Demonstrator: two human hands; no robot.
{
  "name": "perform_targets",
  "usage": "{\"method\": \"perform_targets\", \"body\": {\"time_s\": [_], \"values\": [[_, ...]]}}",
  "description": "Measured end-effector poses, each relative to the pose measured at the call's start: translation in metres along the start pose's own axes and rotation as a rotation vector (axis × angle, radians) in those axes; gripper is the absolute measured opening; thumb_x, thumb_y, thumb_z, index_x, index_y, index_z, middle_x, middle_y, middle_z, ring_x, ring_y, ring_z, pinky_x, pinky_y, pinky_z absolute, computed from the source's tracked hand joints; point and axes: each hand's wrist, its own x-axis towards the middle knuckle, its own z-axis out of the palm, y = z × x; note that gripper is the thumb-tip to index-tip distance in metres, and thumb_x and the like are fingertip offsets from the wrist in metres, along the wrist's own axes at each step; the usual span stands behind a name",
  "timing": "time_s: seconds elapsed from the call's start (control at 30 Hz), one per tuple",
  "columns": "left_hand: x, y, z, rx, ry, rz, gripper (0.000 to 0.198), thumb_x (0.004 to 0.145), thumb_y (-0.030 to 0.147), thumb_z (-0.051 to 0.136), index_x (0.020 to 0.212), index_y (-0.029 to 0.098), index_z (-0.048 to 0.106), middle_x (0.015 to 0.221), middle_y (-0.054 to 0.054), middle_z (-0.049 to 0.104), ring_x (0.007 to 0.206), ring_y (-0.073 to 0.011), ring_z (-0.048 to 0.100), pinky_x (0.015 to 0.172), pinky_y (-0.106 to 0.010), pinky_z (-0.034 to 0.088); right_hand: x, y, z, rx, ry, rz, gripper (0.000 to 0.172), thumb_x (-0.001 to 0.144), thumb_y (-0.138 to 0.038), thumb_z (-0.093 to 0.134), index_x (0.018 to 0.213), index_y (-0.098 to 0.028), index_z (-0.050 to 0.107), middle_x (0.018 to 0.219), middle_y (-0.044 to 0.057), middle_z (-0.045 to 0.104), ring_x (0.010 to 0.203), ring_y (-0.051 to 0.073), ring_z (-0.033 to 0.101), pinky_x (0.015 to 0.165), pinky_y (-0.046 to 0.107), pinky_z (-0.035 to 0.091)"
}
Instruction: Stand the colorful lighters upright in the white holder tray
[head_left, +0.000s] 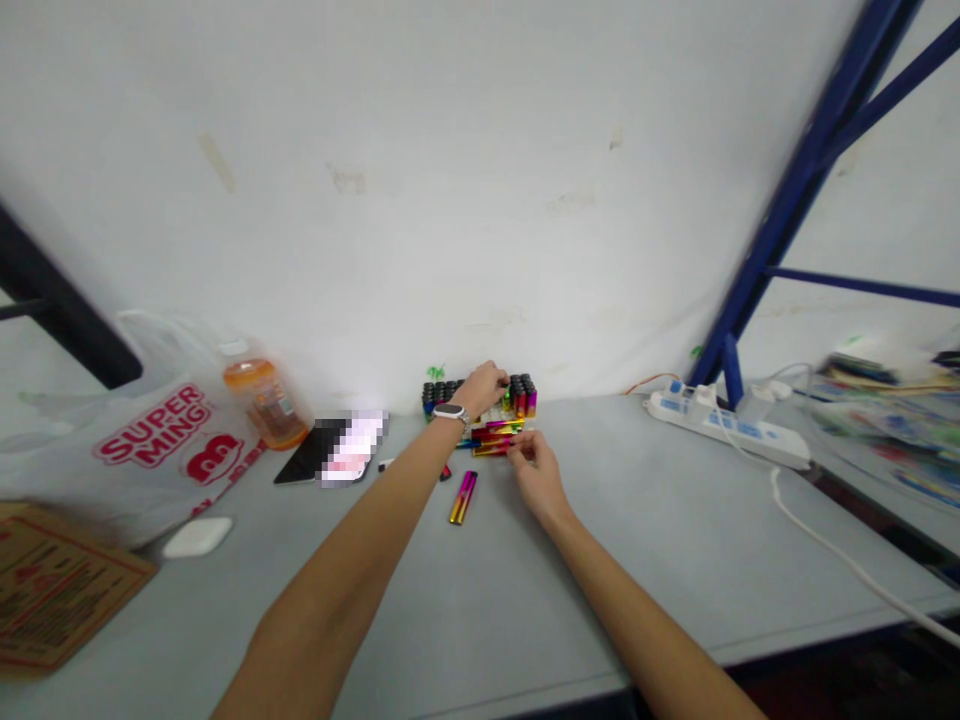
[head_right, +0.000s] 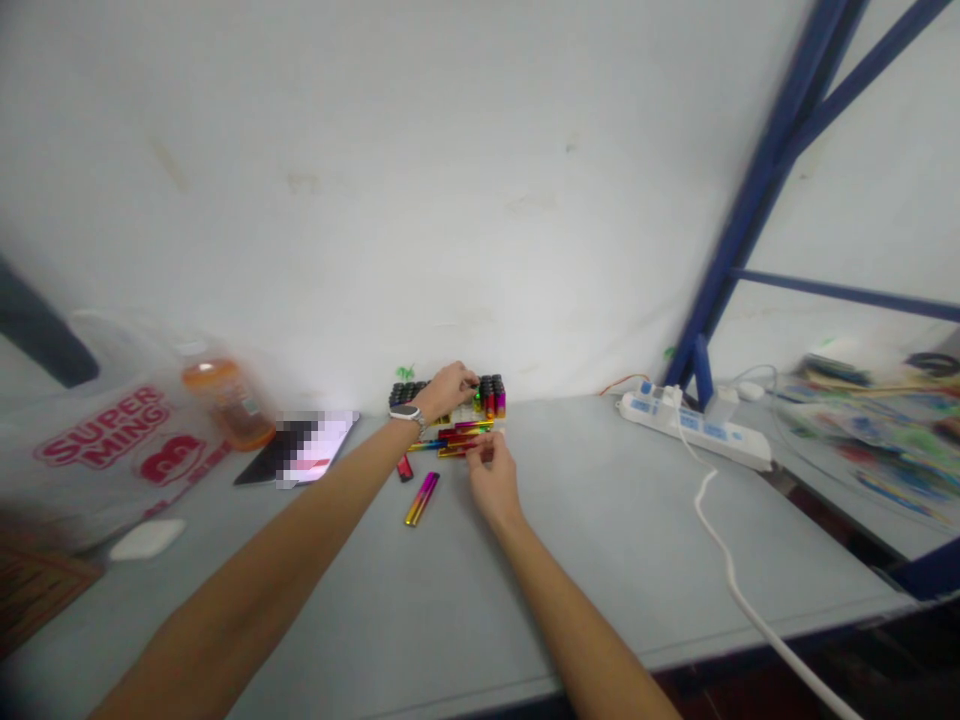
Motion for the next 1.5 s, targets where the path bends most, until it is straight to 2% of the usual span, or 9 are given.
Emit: {"method": "perform_targets", "body": {"time_s": [0.33,0.5,0.6,0.73,0.87,0.97,1.3,1.43,1.5], "values": [[-0.013,0.012,-0.005,0.173,0.006,0.068,0.02,0.084,0.009,0.055,0.096,0.015,0.07,0.097,-0.012,0.064,0.099,-0.0247,0.058,0.095,-0.037,0.045,0.005,0.002,-0.006,-0.095,0.016,-0.033,0.009,0.074,-0.03,0.054,0.074,-0.022,0.058,0.073,0.001,0.06,0.072,0.02,0.053,0.073,0.033,0.042],[-0.026,0.016,-0.015,0.163,0.071,0.073,0.022,0.086,0.01,0.055,0.102,0.015,0.068,0.107,-0.012,0.062,0.106,-0.0253,0.055,0.098,-0.041,0.043,0.007,0.001,-0.01,-0.382,-0.068,-0.166,0.011,0.076,-0.02,0.051,0.08,-0.021,0.061,0.084,0.004,0.061,0.077,0.02,0.054,0.075,0.033,0.044],[-0.049,0.018,-0.021,0.049,0.194,0.082,0.019,0.089,0.013,0.053,0.101,0.017,0.067,0.104,-0.009,0.062,0.104,-0.0234,0.056,0.099,-0.04,0.044,0.015,-0.005,-0.007,-0.624,-0.167,-0.236,0.019,0.078,-0.016,0.052,0.09,-0.02,0.066,0.095,0.008,0.061,0.09,0.023,0.055,0.083,0.035,0.044],[-0.102,0.016,-0.02,-0.175,0.414,-0.001,0.015,0.091,0.015,0.051,0.096,0.018,0.065,0.101,-0.007,0.062,0.102,-0.0203,0.058,0.095,-0.035,0.047,0.033,-0.018,0.003,-0.928,-0.332,-0.375,0.028,0.081,-0.018,0.056,0.104,-0.02,0.07,0.102,0.012,0.06,0.104,0.027,0.05,0.091,0.036,0.04],[-0.154,0.01,-0.012,-0.312,0.471,-0.152,0.012,0.091,0.018,0.053,0.093,0.018,0.065,0.096,-0.006,0.063,0.089,-0.0173,0.062,0.079,-0.03,0.052,0.051,-0.028,0.018,-1.181,-0.497,-0.415,0.031,0.078,-0.022,0.059,0.107,-0.019,0.072,0.103,0.014,0.06,0.104,0.03,0.048,0.087,0.038,0.038],[-0.173,0.009,-0.01,-0.339,0.429,-0.184,0.01,0.089,0.018,0.055,0.09,0.019,0.065,0.095,-0.005,0.064,0.085,-0.0168,0.063,0.075,-0.029,0.053,0.061,-0.032,0.027,-1.262,-0.566,-0.415,0.032,0.077,-0.022,0.059,0.105,-0.018,0.072,0.104,0.016,0.062,0.105,0.031,0.049,0.085,0.038,0.038],[-0.175,0.017,-0.007,-0.364,0.378,-0.149,0.012,0.088,0.016,0.056,0.092,0.018,0.067,0.092,-0.005,0.065,0.084,-0.0168,0.06,0.074,-0.029,0.049,0.067,-0.039,0.031,-1.322,-0.567,-0.539,0.021,0.079,-0.028,0.062,0.092,-0.014,0.07,0.104,0.019,0.064,0.105,0.033,0.051,0.091,0.044,0.033],[-0.177,0.02,-0.006,-0.403,0.393,-0.145,0.011,0.088,0.016,0.056,0.091,0.018,0.067,0.093,-0.005,0.065,0.078,-0.0149,0.058,0.066,-0.026,0.047,0.051,-0.039,0.018,-1.019,-0.424,-0.55,0.021,0.092,-0.033,0.047,0.097,-0.017,0.06,0.105,0.015,0.065,0.104,0.031,0.053,0.09,0.045,0.036],[-0.174,0.024,-0.006,-0.416,0.418,-0.141,0.011,0.089,0.017,0.056,0.091,0.018,0.067,0.094,-0.005,0.065,0.078,-0.0146,0.059,0.064,-0.025,0.046,0.037,-0.036,0.011,-0.713,-0.369,-0.447,0.022,0.095,-0.038,0.043,0.097,-0.019,0.054,0.097,0.012,0.066,0.095,0.027,0.058,0.085,0.041,0.042]]}}
